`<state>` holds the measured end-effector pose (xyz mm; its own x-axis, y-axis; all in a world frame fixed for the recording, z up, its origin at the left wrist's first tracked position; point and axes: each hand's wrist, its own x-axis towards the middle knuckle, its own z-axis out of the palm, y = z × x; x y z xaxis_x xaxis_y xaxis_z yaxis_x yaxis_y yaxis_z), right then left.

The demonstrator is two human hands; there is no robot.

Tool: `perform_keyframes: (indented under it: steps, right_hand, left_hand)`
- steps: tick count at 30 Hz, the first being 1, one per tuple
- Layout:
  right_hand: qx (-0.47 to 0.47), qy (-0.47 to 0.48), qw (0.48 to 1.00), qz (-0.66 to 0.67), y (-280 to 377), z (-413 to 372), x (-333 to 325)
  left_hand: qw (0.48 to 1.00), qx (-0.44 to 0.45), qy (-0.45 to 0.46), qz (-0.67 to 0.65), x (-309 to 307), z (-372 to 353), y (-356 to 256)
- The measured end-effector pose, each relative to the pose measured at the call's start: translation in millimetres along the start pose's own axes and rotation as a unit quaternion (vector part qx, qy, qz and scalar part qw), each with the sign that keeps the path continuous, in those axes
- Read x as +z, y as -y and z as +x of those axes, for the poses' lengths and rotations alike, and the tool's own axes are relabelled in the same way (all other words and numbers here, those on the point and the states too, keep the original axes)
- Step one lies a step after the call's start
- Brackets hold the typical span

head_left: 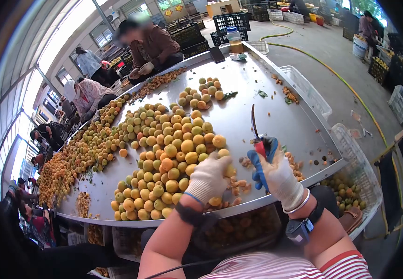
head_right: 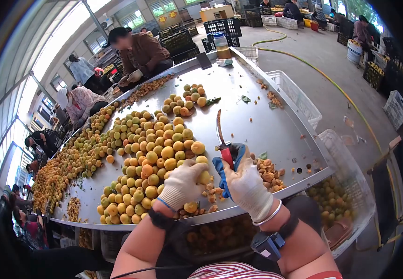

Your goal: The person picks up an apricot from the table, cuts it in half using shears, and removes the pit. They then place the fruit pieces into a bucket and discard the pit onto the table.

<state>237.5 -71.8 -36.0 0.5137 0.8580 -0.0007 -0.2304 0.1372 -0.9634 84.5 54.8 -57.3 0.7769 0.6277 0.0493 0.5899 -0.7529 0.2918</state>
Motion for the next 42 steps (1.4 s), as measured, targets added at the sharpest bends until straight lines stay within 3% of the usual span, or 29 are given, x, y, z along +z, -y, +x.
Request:
perform_keyframes:
  steps: [2,5,6,8,9,10,12,15,16,18,23,26,31,34,36,38,40,42]
  right_hand:
    - [0.015,0.011,1.000,0.006,5,-3,0]
    - [0.003,0.056,0.996,0.068,0,-5,2]
    - [0.004,0.061,0.996,0.068,2,-7,4]
    - [0.064,0.124,0.987,0.085,7,-14,7]
    - [0.049,0.130,0.989,0.051,3,-15,9]
    - [0.049,0.130,0.989,0.049,6,-17,13]
    - [0.063,0.145,0.987,0.037,15,-24,21]
    - [0.064,0.155,0.986,0.024,15,-28,26]
    - [0.062,0.177,0.982,0.029,14,-29,25]
    - [0.058,0.192,0.979,0.041,11,-30,23]
    - [0.035,0.203,0.979,-0.012,-1,-41,29]
    - [-0.040,0.223,0.971,-0.082,-7,-43,33]
    - [-0.014,0.199,0.970,-0.140,-9,-46,35]
    - [-0.076,0.163,0.965,-0.190,-28,-46,37]
    - [-0.179,0.138,0.945,-0.238,-40,-43,36]
    - [-0.185,0.125,0.938,-0.264,-33,-46,41]
    - [-0.243,0.058,0.914,-0.319,-43,-50,46]
    - [-0.265,0.065,0.901,-0.339,-67,-48,48]
  left_hand:
    - [0.997,-0.034,-0.006,-0.071,-14,-13,-5]
    - [0.910,-0.014,-0.018,-0.413,-35,-35,-9]
    - [0.910,-0.017,-0.021,-0.413,-41,-41,-9]
    - [0.741,-0.041,0.033,-0.669,-45,-52,-7]
    - [0.691,-0.034,0.043,-0.721,-45,-57,-3]
    - [0.689,-0.033,0.041,-0.723,-45,-59,-1]
    - [0.553,-0.025,0.069,-0.830,-46,-65,0]
    - [0.516,-0.040,0.076,-0.852,-44,-70,-2]
    - [0.516,-0.041,0.076,-0.853,-45,-72,0]
    - [0.606,-0.017,0.056,-0.793,-44,-77,1]
    - [0.609,-0.018,0.046,-0.792,-44,-83,1]
    - [0.648,-0.002,0.041,-0.761,-41,-85,-1]
    - [0.703,-0.007,0.012,-0.711,-47,-88,-11]
    - [0.732,-0.003,-0.015,-0.681,-47,-89,-19]
    - [0.746,-0.007,-0.028,-0.665,-47,-92,-22]
    - [0.759,-0.004,-0.039,-0.650,-44,-93,-21]
    - [0.808,0.030,-0.098,-0.580,-32,-91,-19]
    - [0.851,0.056,-0.182,-0.490,-23,-88,-18]
